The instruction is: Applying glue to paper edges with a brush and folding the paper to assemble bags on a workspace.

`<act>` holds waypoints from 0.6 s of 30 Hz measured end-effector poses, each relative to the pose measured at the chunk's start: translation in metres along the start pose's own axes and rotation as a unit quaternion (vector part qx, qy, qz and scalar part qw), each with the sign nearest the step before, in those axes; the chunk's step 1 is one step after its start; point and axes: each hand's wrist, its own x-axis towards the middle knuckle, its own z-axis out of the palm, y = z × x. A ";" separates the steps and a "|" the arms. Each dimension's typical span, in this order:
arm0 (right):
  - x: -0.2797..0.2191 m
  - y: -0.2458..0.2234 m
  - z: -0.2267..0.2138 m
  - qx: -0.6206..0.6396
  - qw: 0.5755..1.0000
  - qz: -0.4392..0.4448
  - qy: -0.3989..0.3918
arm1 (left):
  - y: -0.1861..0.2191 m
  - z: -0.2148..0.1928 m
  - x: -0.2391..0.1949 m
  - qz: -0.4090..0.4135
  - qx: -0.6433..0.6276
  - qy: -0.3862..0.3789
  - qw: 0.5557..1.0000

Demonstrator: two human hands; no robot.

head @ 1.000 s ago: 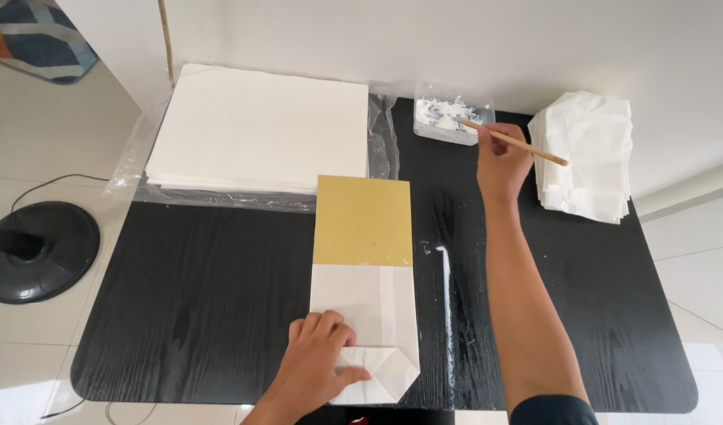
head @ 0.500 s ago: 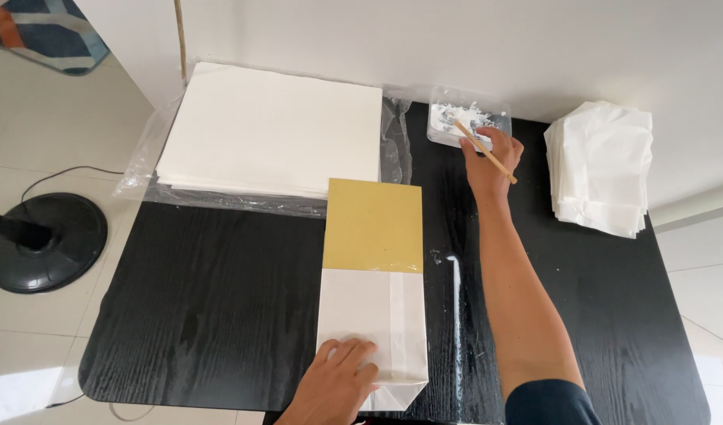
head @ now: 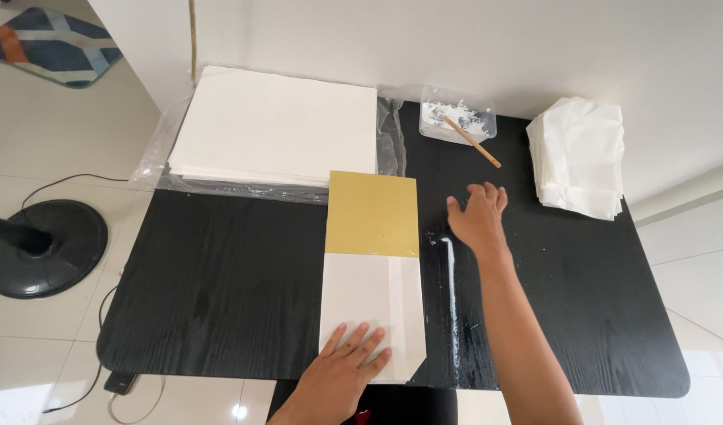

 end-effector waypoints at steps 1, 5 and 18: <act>-0.015 -0.014 0.001 -0.001 1.000 -0.002 0.000 | 0.000 0.001 -0.002 -0.001 0.001 0.002 1.000; -0.048 -0.046 0.019 0.040 0.996 -0.013 -0.075 | 0.000 0.010 -0.016 0.022 0.055 0.063 0.996; -0.078 -0.055 0.035 0.164 0.978 0.103 -0.084 | 0.007 0.023 -0.036 0.034 0.119 0.110 0.986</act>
